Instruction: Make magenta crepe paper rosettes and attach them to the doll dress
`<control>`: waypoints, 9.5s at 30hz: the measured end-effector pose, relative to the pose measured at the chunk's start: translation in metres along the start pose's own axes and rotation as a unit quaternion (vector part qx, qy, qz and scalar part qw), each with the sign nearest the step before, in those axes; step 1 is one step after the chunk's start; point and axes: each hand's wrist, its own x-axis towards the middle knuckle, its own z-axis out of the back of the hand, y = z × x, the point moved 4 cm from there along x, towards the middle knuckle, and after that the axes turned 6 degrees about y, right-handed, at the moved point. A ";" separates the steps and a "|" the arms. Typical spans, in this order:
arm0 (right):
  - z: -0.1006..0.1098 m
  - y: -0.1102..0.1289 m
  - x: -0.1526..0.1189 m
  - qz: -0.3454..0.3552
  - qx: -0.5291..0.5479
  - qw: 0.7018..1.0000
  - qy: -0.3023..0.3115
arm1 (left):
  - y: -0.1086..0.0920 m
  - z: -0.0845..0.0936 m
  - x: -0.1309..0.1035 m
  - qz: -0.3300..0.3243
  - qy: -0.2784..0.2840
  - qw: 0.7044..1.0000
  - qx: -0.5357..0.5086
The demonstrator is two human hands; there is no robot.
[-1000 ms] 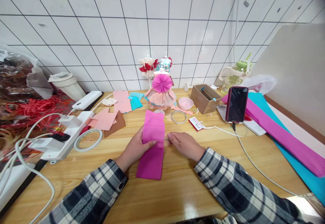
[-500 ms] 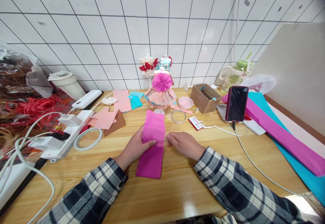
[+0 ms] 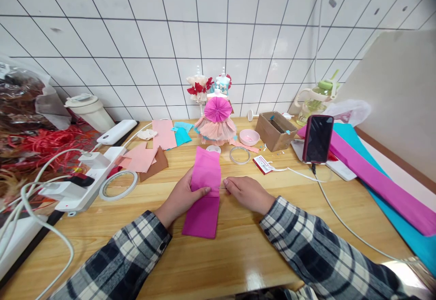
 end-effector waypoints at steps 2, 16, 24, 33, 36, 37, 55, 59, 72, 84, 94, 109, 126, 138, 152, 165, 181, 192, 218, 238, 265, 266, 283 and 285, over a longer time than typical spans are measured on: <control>-0.002 0.000 0.001 0.001 -0.008 1.000 0.001 | 0.000 0.000 0.000 -0.004 -0.002 1.000 0.005; -0.004 -0.002 0.002 0.009 0.011 1.000 -0.006 | 0.000 -0.003 0.001 -0.015 0.007 1.000 -0.018; -0.003 -0.005 0.002 -0.017 -0.008 1.000 -0.005 | 0.002 0.001 0.002 -0.011 0.001 1.000 -0.024; -0.007 -0.001 0.002 0.015 0.004 1.000 -0.002 | 0.003 -0.003 0.002 -0.032 0.013 0.999 0.019; -0.008 0.000 0.003 0.016 0.011 1.000 -0.002 | 0.005 -0.004 0.002 -0.036 0.014 0.999 0.015; -0.008 0.001 0.003 0.015 0.012 1.000 -0.003 | 0.005 -0.004 0.002 -0.036 0.012 0.999 0.013; -0.011 0.000 0.005 0.013 0.002 1.000 -0.008 | 0.001 -0.006 0.002 -0.040 0.029 0.999 -0.011; -0.011 -0.002 0.005 0.008 -0.001 1.000 -0.010 | 0.000 -0.005 0.001 -0.044 0.032 0.998 -0.009; -0.011 0.004 0.003 0.009 0.009 1.000 0.000 | 0.000 -0.008 0.002 -0.049 0.030 0.998 0.005; -0.013 0.004 0.004 0.021 0.003 1.000 0.003 | 0.001 -0.009 0.001 -0.052 0.037 0.998 -0.015; -0.012 0.007 0.003 0.025 0.010 1.000 0.004 | 0.002 -0.010 0.002 -0.040 0.036 0.999 -0.007; -0.011 0.000 0.005 0.014 -0.003 1.000 -0.006 | 0.001 -0.015 0.001 -0.029 0.088 0.989 -0.117; -0.014 -0.001 0.005 0.020 0.019 1.000 -0.009 | 0.000 -0.015 0.002 -0.016 0.083 0.990 -0.115; -0.016 -0.003 0.006 0.019 0.035 0.999 -0.015 | 0.000 -0.016 0.002 -0.033 0.084 0.990 -0.109; -0.014 -0.006 0.010 0.019 0.104 0.994 -0.036 | 0.004 -0.014 -0.002 0.006 0.102 0.980 -0.171; -0.019 -0.002 0.013 0.047 0.104 0.993 -0.039 | 0.003 -0.017 -0.001 0.005 0.105 0.985 -0.136; -0.014 -0.003 0.010 0.051 0.134 0.989 -0.038 | -0.002 -0.013 -0.004 -0.001 0.096 0.982 -0.160; -0.014 -0.001 0.010 0.062 0.129 0.989 -0.043 | -0.002 -0.012 -0.007 -0.015 0.097 0.993 -0.067; -0.020 -0.003 0.014 0.044 0.144 0.988 -0.016 | -0.006 -0.010 -0.006 -0.038 0.039 0.997 0.046; -0.014 -0.008 0.012 0.037 0.104 0.994 -0.026 | 0.003 -0.013 -0.006 -0.056 0.047 0.997 0.024; -0.017 -0.006 0.015 0.004 0.074 0.996 -0.040 | 0.007 -0.025 -0.006 -0.044 0.084 0.995 0.034; -0.017 -0.005 0.015 0.009 0.074 0.996 -0.039 | 0.007 -0.025 -0.006 -0.043 0.084 0.995 0.039; -0.022 -0.005 0.018 -0.004 0.052 0.998 -0.042 | 0.006 -0.026 -0.004 -0.062 0.073 0.990 0.107; -0.022 -0.005 0.019 -0.007 0.047 0.998 -0.043 | 0.007 -0.026 -0.004 -0.060 0.072 0.990 0.105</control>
